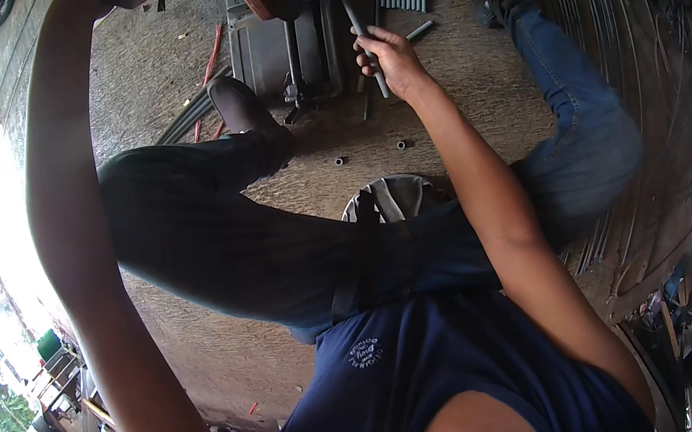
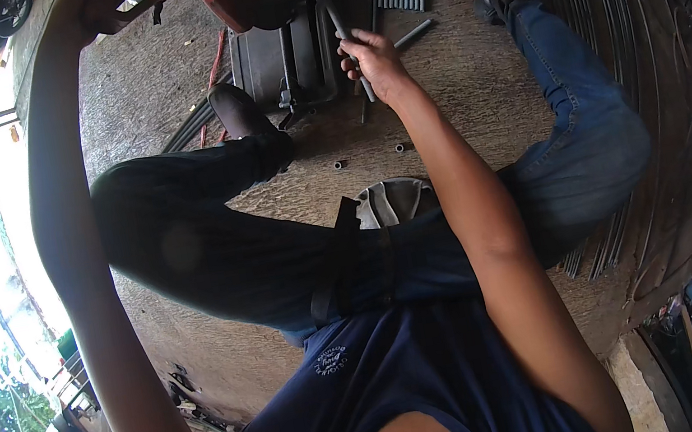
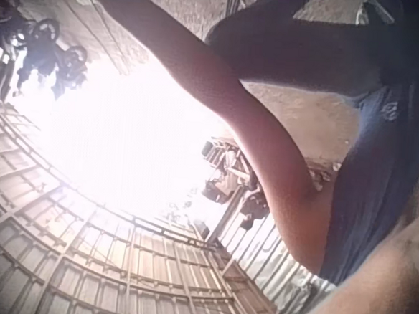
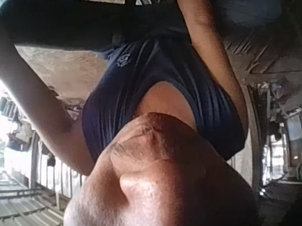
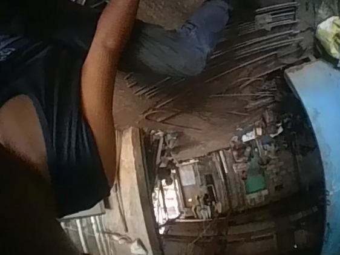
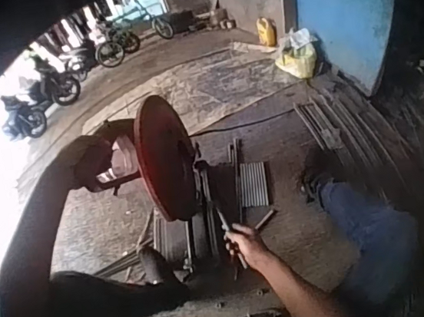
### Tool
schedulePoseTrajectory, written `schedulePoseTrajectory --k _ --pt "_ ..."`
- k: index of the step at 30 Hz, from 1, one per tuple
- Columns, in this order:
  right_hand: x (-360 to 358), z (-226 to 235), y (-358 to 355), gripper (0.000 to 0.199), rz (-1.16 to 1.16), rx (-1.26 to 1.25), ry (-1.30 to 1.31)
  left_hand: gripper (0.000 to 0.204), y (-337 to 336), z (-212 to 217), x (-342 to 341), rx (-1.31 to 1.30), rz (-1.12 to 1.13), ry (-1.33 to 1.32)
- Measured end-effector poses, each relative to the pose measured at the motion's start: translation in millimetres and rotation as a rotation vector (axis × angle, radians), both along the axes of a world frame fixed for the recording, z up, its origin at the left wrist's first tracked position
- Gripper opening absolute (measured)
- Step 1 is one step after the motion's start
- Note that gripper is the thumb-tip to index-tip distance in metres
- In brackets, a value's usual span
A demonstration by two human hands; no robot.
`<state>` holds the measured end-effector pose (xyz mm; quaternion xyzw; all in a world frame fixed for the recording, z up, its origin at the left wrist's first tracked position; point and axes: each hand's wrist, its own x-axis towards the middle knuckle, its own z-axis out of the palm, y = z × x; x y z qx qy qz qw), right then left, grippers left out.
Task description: Cutting metal rods to length using a chop saw.
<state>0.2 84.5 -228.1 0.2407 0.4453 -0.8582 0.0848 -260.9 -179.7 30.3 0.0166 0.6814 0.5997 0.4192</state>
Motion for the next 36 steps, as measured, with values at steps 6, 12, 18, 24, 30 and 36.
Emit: schedulePoseTrajectory --k 6,12,18,24,30,36 --pt "-1.5 -0.1 -18.7 0.02 0.01 0.19 0.073 0.022 -6.4 2.8 1.5 -0.032 0.088 0.044" --pt "-8.1 -24.4 -56.6 0.018 -0.082 0.477 0.149 0.023 3.3 6.4 11.0 -0.095 0.09 0.167" --pt "-18.3 -51.5 -78.1 0.021 -0.168 0.702 0.189 0.023 8.8 14.8 20.2 -0.127 0.074 0.241" --pt "-18.4 -49.1 -76.6 0.021 -0.164 0.73 0.256 0.023 16.6 17.5 26.9 -0.142 0.072 0.272" --pt "-12.6 -36.9 -74.5 0.023 -0.106 0.665 0.237 0.024 18.7 19.4 30.6 -0.15 0.076 0.295" --pt "-11.1 -28.5 -75.5 0.017 -0.084 0.397 0.17 0.024 19.9 20.0 33.1 -0.154 0.081 0.31"
